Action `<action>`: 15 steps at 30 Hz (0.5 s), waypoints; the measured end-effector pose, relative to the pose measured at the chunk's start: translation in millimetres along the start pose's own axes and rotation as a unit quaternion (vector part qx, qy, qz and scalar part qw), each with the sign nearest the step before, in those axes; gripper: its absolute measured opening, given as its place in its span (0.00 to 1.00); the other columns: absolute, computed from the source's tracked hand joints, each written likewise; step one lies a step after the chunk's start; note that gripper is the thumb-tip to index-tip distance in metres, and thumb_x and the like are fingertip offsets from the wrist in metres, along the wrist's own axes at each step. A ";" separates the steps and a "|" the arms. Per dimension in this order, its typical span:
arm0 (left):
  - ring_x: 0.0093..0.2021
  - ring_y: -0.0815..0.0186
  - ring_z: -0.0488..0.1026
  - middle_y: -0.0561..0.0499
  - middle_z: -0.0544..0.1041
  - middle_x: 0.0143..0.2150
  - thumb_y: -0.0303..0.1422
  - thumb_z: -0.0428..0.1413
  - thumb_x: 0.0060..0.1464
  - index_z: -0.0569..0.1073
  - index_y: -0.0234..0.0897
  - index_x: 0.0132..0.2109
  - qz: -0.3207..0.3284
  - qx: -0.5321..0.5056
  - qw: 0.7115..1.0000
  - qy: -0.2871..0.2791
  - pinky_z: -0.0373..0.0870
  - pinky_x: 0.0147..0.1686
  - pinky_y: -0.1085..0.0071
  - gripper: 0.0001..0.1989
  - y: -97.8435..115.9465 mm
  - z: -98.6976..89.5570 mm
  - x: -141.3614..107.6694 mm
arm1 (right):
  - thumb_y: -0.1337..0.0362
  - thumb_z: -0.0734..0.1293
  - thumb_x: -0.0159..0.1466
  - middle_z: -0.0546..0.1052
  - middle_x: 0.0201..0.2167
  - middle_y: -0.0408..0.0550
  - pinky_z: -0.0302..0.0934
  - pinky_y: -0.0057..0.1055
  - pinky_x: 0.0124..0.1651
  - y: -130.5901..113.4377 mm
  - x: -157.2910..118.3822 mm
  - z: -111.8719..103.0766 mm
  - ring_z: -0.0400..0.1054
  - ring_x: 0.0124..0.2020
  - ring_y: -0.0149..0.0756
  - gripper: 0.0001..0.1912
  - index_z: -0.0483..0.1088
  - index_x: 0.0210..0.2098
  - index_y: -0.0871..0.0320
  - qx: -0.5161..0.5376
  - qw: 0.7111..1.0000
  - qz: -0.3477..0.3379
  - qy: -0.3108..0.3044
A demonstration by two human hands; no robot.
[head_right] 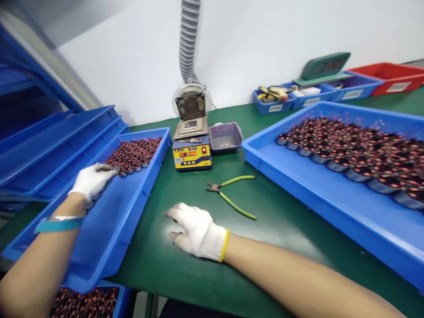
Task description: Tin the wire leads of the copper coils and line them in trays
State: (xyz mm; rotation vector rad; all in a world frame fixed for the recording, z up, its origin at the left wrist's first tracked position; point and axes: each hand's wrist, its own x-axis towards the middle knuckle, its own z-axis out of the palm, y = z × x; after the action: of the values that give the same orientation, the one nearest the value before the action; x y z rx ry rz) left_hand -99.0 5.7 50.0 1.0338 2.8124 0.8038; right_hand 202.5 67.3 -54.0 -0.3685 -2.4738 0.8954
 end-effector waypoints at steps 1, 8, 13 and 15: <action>0.24 0.65 0.69 0.50 0.75 0.25 0.42 0.55 0.43 0.75 0.34 0.39 0.017 -0.024 0.999 -0.013 0.64 0.24 0.72 0.19 15.1 -0.8 -18.4 | 0.63 0.66 0.54 0.70 0.49 0.50 0.63 0.31 0.40 -2.2 1.9 -1.8 0.68 0.39 0.35 0.26 0.62 0.53 0.54 0.028 0.999 0.015 0.042; 0.23 0.65 0.71 0.54 0.77 0.25 0.43 0.57 0.43 0.76 0.41 0.37 0.133 -0.088 0.984 -0.073 0.67 0.23 0.73 0.15 83.3 25.7 -159.4 | 0.63 0.69 0.51 0.69 0.51 0.49 0.67 0.31 0.46 -16.9 12.6 -21.4 0.70 0.43 0.34 0.33 0.60 0.56 0.54 0.152 0.967 -0.008 0.207; 0.29 0.65 0.74 0.53 0.79 0.30 0.40 0.55 0.49 0.74 0.42 0.41 0.180 -0.137 0.970 -0.089 0.70 0.30 0.72 0.13 92.9 50.6 -178.6 | 0.67 0.64 0.52 0.73 0.44 0.47 0.67 0.31 0.46 -17.6 3.5 -26.6 0.70 0.42 0.33 0.23 0.66 0.49 0.57 0.176 0.959 0.016 0.223; 0.29 0.65 0.75 0.53 0.78 0.31 0.40 0.56 0.48 0.74 0.41 0.41 0.187 -0.155 0.965 -0.102 0.71 0.30 0.72 0.13 94.1 51.8 -178.1 | 0.67 0.64 0.52 0.74 0.44 0.47 0.67 0.31 0.46 -17.1 1.3 -27.8 0.70 0.42 0.33 0.23 0.66 0.49 0.56 0.181 0.957 0.027 0.223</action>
State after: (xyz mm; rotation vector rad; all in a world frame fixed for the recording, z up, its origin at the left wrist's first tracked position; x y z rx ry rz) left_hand 106.1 -19.5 26.2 1.5083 2.2574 1.0558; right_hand 214.4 69.6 -23.7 -0.4532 -1.8546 1.1229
